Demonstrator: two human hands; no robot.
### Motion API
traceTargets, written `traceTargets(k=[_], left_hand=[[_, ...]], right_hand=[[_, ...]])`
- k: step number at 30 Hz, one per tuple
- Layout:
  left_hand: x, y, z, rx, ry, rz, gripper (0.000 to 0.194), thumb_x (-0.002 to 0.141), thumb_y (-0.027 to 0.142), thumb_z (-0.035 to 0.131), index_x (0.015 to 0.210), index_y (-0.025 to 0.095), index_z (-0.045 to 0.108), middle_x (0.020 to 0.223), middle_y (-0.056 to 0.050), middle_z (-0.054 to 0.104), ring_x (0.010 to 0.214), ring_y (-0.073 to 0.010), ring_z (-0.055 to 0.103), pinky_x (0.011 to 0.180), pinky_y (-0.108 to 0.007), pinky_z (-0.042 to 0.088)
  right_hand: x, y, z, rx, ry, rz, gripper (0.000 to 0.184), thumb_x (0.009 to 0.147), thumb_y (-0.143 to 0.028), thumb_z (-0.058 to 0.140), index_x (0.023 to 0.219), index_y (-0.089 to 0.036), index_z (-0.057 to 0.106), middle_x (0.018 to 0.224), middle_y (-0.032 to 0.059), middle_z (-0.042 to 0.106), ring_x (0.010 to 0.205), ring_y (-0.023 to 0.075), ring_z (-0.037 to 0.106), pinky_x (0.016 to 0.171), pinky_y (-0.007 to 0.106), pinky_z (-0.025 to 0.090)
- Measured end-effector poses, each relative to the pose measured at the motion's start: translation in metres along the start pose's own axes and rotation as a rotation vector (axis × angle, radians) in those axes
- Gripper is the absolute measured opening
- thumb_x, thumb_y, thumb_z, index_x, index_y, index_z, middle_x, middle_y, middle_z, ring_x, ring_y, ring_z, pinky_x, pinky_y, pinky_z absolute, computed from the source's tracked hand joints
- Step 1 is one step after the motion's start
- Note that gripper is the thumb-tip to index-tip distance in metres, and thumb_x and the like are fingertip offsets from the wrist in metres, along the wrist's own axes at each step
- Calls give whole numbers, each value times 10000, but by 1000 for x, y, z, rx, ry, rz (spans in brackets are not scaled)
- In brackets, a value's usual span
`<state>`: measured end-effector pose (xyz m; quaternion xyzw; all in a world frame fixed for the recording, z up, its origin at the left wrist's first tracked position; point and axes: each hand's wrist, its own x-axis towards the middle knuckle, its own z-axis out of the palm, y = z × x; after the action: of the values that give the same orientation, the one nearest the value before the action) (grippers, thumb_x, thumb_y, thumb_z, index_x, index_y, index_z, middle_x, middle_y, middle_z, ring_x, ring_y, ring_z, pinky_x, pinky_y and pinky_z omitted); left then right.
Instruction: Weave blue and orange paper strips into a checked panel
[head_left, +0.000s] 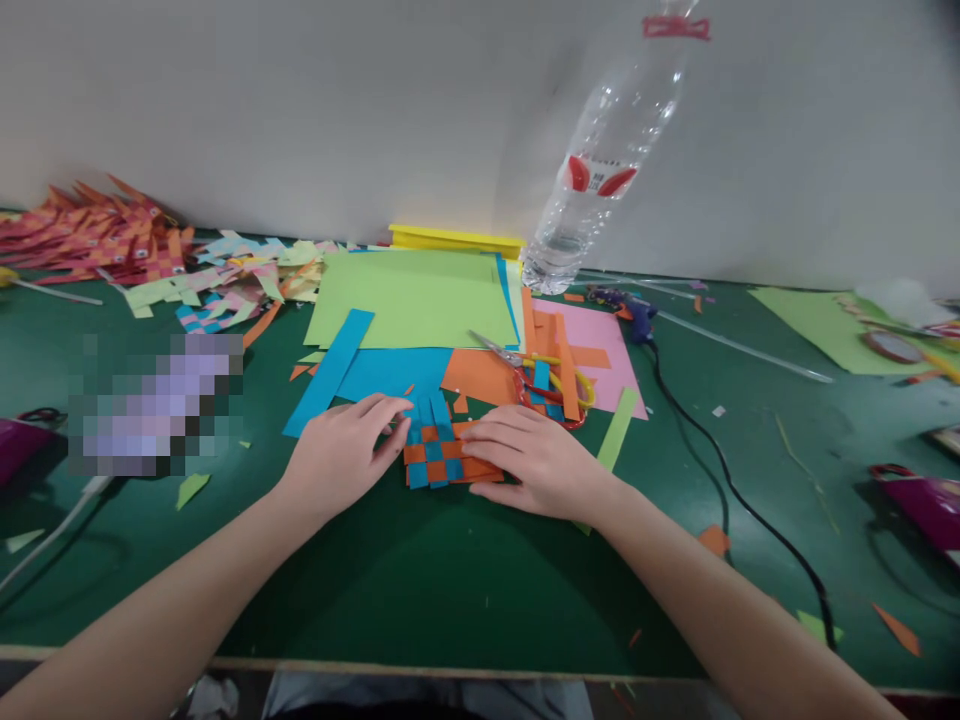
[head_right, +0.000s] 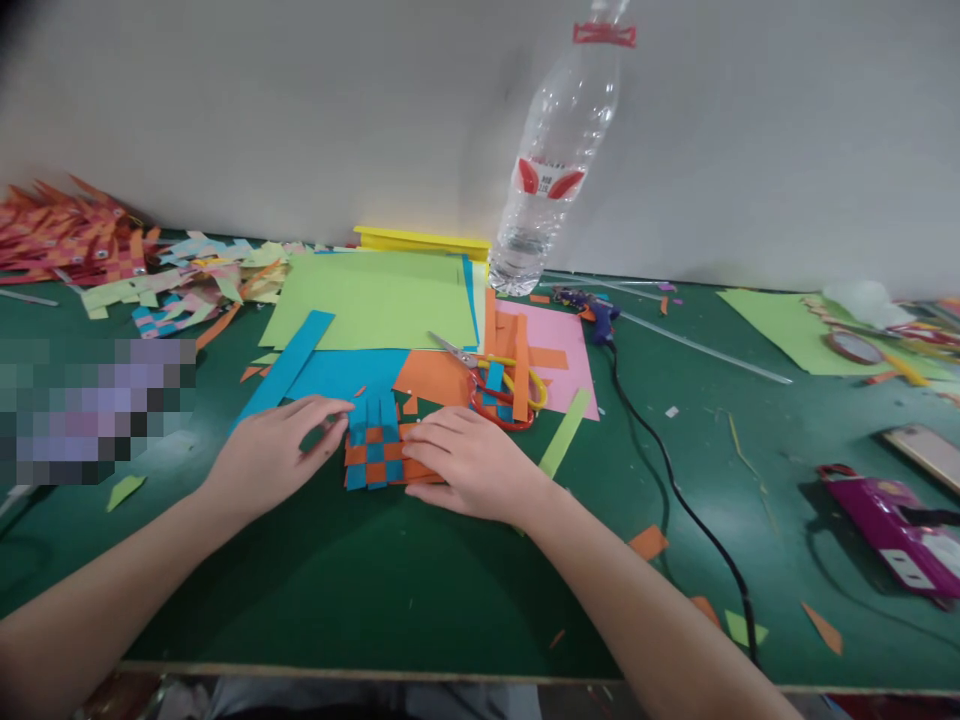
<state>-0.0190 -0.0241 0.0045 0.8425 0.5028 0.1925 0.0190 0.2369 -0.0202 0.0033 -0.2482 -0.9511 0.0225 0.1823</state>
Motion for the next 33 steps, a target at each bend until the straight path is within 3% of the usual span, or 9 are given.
traceTargets(k=[8, 13, 18, 23, 29, 33], left_hand=[[0, 7, -6, -168, 14, -99, 246, 931, 340, 405, 1010, 213, 600, 926, -35, 717, 710, -177, 689, 567, -251, 486], [4, 1, -6, -463, -64, -239, 210, 919, 349, 439, 971, 227, 601, 860, -23, 726, 771, -206, 706, 620, -292, 542], [8, -5, -3, -744, -106, -337, 242, 910, 385, 461, 953, 194, 603, 970, -67, 702, 848, -232, 707, 693, -347, 575], [8, -6, -1, -819, -77, -313, 204, 908, 332, 468, 951, 184, 601, 1033, -75, 670, 857, -202, 694, 754, -363, 577], [5, -1, -1, -835, -76, -241, 192, 904, 307, 468, 935, 194, 620, 1076, -73, 626, 1010, -211, 619, 777, -358, 588], [4, 3, -1, -726, -33, -212, 187, 910, 290, 455, 949, 203, 616, 1121, -79, 577, 1063, -221, 581, 754, -352, 600]], right_hand=[[-1, -1, 3, -13, -11, 21, 426, 866, -418, 568, 1157, -110, 609, 1209, 112, 638, 1143, 237, 560, 990, 423, 454], [-1, 0, 3, 7, -6, 30, 403, 856, -404, 584, 1140, -122, 626, 1174, 103, 661, 1133, 233, 572, 988, 421, 467], [-1, 0, 3, 32, 3, 36, 370, 841, -385, 609, 1115, -139, 641, 1152, 102, 670, 1117, 229, 585, 965, 411, 488], [-1, 1, 3, 37, 1, 37, 351, 852, -387, 594, 1085, -131, 651, 1156, 101, 668, 1123, 227, 580, 974, 401, 483], [-1, 2, 2, 69, -18, 49, 340, 850, -387, 595, 1094, -154, 645, 1164, 94, 663, 1132, 217, 576, 979, 405, 478], [-2, 3, 2, 78, -25, 59, 340, 848, -388, 597, 1097, -161, 642, 1173, 88, 659, 1135, 215, 572, 978, 410, 479]])
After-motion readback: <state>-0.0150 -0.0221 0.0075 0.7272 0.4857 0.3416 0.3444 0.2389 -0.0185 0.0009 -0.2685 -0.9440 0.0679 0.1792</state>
